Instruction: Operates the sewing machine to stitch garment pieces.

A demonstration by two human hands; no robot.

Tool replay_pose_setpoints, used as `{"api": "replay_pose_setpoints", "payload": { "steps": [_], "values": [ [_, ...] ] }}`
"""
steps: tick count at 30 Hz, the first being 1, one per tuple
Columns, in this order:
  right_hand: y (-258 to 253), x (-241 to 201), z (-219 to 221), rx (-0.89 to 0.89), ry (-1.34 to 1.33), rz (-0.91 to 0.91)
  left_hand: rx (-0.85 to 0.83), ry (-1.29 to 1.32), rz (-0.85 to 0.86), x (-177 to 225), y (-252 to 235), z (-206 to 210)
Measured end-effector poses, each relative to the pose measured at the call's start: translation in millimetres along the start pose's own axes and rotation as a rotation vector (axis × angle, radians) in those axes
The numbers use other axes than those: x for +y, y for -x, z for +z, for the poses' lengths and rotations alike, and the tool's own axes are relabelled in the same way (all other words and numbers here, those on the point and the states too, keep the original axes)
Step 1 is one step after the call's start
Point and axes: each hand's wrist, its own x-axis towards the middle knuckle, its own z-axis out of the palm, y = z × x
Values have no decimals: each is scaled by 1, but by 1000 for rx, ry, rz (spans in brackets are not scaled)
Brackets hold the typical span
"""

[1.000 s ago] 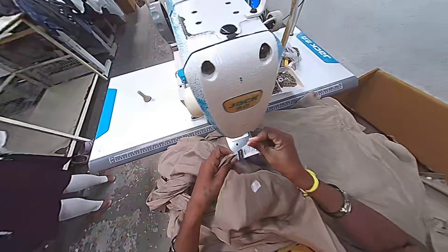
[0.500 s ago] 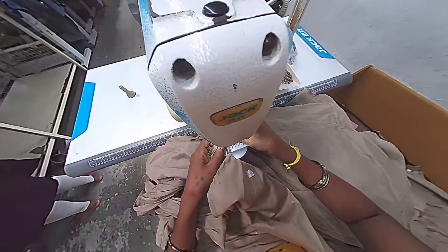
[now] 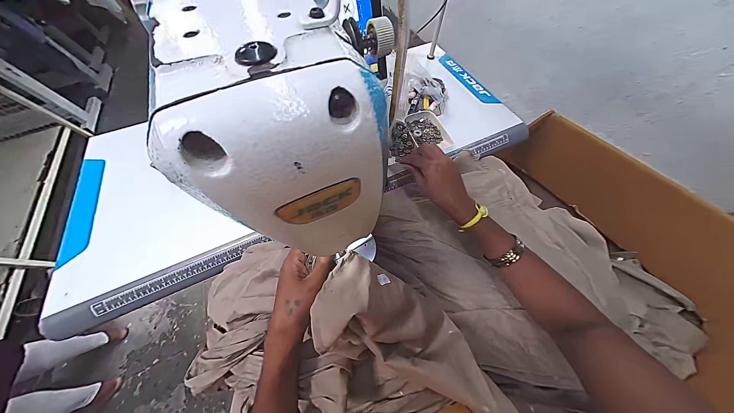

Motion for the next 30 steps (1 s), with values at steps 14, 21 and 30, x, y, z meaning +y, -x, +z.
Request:
{"api": "replay_pose_setpoints", "payload": {
  "steps": [14,21,30],
  "values": [
    [7,5,-8,131,-315,55,16,68,-56,0,5,4],
    [15,-24,-21,122,-439,101,5,26,-60,0,0,2],
    [25,-92,-14,186,-153,-774,-348,-518,719,0,67,-11]
  ]
}}
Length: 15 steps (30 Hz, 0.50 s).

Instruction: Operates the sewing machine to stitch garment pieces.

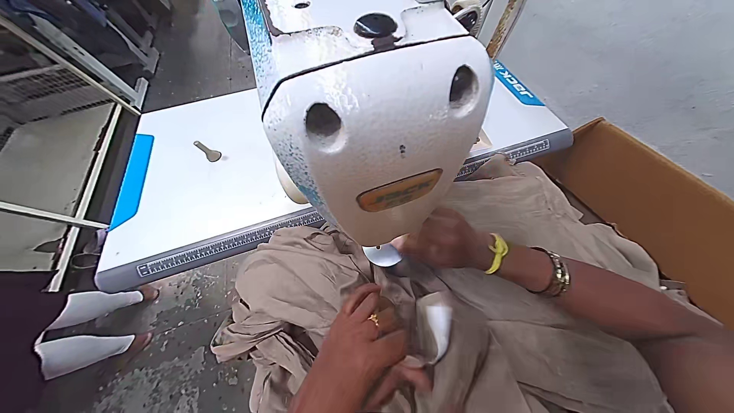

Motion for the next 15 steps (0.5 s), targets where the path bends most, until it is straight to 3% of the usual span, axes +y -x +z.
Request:
{"api": "replay_pose_setpoints", "payload": {
  "steps": [2,5,7,9,10,12,15],
  "values": [
    [-13,-6,4,-44,44,-42,-30,4,-81,-16,19,-21],
    [-13,-9,-8,-127,-140,191,-5,-260,-391,-72,85,-63],
    [-1,-14,-23,-177,-383,372,-12,-362,-610,-104,123,-58],
    [10,-29,-35,-272,-521,424,128,-351,-798,-103,128,-38],
    [13,-37,-35,-277,-525,396,239,-399,-800,-94,117,-35],
    [17,-54,-37,-236,-532,382,431,-435,-639,-60,77,-39],
    [-1,-84,-49,-317,-674,567,486,-292,-107,29,-1,-22]
  ]
}}
